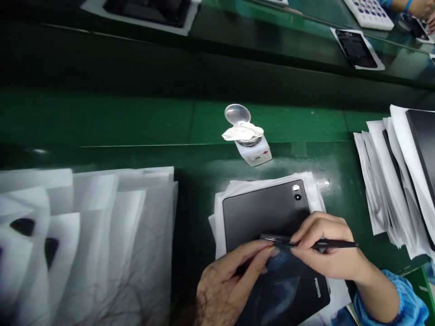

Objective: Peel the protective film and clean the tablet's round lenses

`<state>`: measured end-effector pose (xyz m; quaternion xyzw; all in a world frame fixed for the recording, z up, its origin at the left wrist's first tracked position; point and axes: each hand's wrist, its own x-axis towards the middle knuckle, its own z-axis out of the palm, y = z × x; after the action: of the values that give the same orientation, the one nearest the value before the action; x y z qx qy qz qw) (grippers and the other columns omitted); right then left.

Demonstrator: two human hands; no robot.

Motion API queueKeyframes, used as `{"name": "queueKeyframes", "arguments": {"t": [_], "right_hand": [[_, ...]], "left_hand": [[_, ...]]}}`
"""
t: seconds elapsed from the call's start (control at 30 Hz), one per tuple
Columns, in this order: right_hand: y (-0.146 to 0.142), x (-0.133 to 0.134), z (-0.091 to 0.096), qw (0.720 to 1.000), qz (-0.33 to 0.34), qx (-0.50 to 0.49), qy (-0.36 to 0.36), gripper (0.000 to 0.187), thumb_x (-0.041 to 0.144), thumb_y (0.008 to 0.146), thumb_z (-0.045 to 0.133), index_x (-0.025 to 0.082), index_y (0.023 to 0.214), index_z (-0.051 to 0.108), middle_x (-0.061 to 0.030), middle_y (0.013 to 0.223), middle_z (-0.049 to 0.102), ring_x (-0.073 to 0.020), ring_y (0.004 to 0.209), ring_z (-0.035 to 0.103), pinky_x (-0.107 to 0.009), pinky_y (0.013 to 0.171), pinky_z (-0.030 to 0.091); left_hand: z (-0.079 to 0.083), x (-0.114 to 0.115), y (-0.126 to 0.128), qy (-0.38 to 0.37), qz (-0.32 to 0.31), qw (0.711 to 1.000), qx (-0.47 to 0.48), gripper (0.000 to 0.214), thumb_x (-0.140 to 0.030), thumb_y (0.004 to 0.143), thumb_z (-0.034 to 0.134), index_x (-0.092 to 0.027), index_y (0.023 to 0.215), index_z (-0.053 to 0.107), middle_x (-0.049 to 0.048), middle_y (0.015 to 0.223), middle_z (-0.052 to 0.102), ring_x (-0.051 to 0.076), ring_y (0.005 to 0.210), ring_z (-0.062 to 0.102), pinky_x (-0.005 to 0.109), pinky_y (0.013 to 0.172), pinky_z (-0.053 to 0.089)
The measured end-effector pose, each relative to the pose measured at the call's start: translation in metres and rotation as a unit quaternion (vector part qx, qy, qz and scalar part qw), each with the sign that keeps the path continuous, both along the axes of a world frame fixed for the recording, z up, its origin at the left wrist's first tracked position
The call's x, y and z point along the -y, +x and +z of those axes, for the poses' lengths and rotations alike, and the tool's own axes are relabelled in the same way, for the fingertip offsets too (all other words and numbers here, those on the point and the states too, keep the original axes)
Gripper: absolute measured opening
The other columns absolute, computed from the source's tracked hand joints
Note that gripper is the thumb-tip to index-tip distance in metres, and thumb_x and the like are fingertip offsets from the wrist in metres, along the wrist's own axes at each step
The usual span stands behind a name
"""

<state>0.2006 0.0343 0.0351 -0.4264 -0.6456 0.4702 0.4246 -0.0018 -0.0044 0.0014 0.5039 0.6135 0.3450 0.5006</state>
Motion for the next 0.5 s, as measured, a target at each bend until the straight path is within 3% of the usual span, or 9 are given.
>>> {"name": "queueKeyframes", "arguments": {"t": [0.3, 0.5], "right_hand": [[0.0001, 0.0030, -0.0010, 0.999, 0.026, -0.015, 0.016, 0.023, 0.005, 0.080, 0.075, 0.027, 0.084, 0.071, -0.0031, 0.083, 0.076, -0.0181, 0.072, 0.073, -0.031, 0.063, 0.060], [-0.0024, 0.0031, -0.0036, 0.998, 0.006, -0.061, -0.015, 0.018, 0.013, 0.079, 0.080, 0.027, 0.079, 0.069, -0.0032, 0.078, 0.076, -0.0187, 0.067, 0.071, -0.032, 0.060, 0.060]], "left_hand": [[0.0022, -0.0013, 0.0029, 0.017, 0.017, 1.000, -0.004, 0.011, -0.032, 0.085, 0.068, -0.032, 0.082, 0.079, -0.0071, 0.070, 0.080, 0.012, 0.051, 0.070, 0.018, 0.056, 0.055], [0.0028, -0.0026, 0.0015, 0.019, 0.028, 0.999, 0.008, 0.010, -0.036, 0.082, 0.070, -0.034, 0.079, 0.079, -0.0085, 0.066, 0.079, 0.011, 0.049, 0.070, 0.017, 0.056, 0.055]]}}
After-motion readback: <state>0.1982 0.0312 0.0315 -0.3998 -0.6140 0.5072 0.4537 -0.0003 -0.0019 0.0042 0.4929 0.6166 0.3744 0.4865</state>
